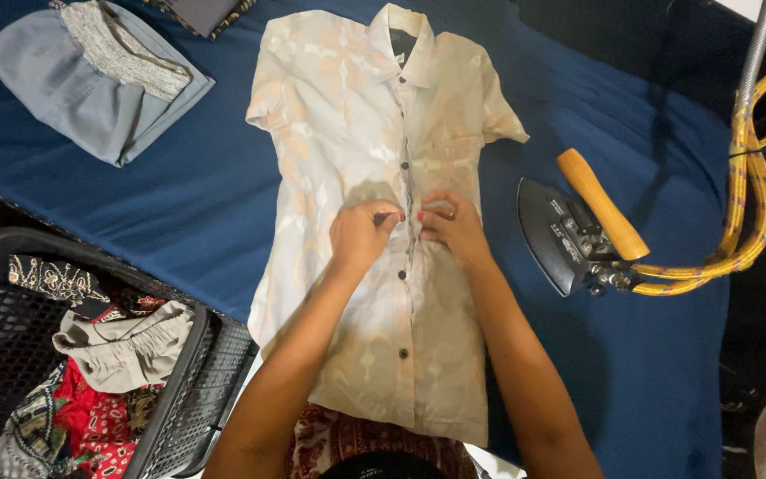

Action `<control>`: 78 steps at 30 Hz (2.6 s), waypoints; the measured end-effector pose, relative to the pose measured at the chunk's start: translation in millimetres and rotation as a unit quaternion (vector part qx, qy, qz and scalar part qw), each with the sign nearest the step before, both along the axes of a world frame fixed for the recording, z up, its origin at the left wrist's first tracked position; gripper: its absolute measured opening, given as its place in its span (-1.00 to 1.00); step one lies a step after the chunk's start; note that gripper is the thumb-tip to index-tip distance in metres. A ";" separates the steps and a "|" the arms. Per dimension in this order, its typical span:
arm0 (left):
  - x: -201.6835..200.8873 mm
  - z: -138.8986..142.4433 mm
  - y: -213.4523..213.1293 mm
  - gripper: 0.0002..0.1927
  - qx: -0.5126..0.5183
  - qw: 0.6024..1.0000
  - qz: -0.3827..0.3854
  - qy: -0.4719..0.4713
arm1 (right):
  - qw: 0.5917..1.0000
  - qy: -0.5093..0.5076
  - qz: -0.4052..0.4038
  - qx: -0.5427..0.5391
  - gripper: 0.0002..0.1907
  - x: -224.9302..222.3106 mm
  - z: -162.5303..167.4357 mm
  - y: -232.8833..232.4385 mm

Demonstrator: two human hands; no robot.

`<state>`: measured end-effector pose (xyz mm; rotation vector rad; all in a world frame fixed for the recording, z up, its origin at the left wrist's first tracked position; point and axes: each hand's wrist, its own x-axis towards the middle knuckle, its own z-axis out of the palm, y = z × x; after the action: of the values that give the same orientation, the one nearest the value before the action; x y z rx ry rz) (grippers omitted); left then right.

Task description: The person irons a pair of light gray shorts on a padded ironing table using a steam iron, repositioning and turning the shorts to press different areas, then sets them aside. They take a patterned short-sleeve shirt from a basket, button it up, spread it flat on the table, and begin ironing it.

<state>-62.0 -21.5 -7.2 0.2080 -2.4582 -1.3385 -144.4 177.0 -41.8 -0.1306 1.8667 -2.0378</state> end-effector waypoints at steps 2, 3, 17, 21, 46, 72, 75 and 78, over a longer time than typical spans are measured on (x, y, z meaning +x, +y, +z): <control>-0.2 -1.3 -0.1 -0.90 0.005 1.000 0.007 0.007 | 0.999 0.022 0.013 0.023 -0.76 2.2 3.3 -1.6; -0.4 -2.2 0.0 -0.90 -0.002 1.000 0.011 0.002 | 0.996 0.055 0.032 0.058 -0.81 3.0 4.9 -2.8; -3.4 -13.1 -0.8 -0.89 0.010 1.000 0.000 -0.029 | 0.975 0.152 -0.018 0.164 -0.84 13.3 11.9 -8.6; -3.9 -12.9 -0.8 -0.88 0.012 1.000 -0.005 -0.022 | 0.996 0.031 -0.007 0.083 -0.81 11.5 4.6 -6.1; -5.3 -16.2 3.4 -0.82 0.013 0.999 0.016 -0.025 | 0.988 0.123 -0.020 0.093 -0.90 24.6 -6.0 -26.2; -18.5 -26.6 -5.1 -0.88 0.247 0.967 -0.036 -0.046 | 0.997 0.032 -0.027 0.058 -0.86 20.7 -6.1 -24.5; -17.3 -26.9 -7.7 -0.86 0.194 0.978 -0.077 0.008 | 0.998 0.041 -0.004 0.042 -0.83 8.2 -10.8 -21.0; -12.0 -21.5 -4.9 -0.84 0.056 0.996 -0.063 0.016 | 0.998 0.040 0.029 0.033 -0.82 1.3 -5.6 -21.5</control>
<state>-74.0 -26.3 -28.7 0.0587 -2.4070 -1.5224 -143.1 155.5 -47.4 -0.2502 1.9526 -1.9571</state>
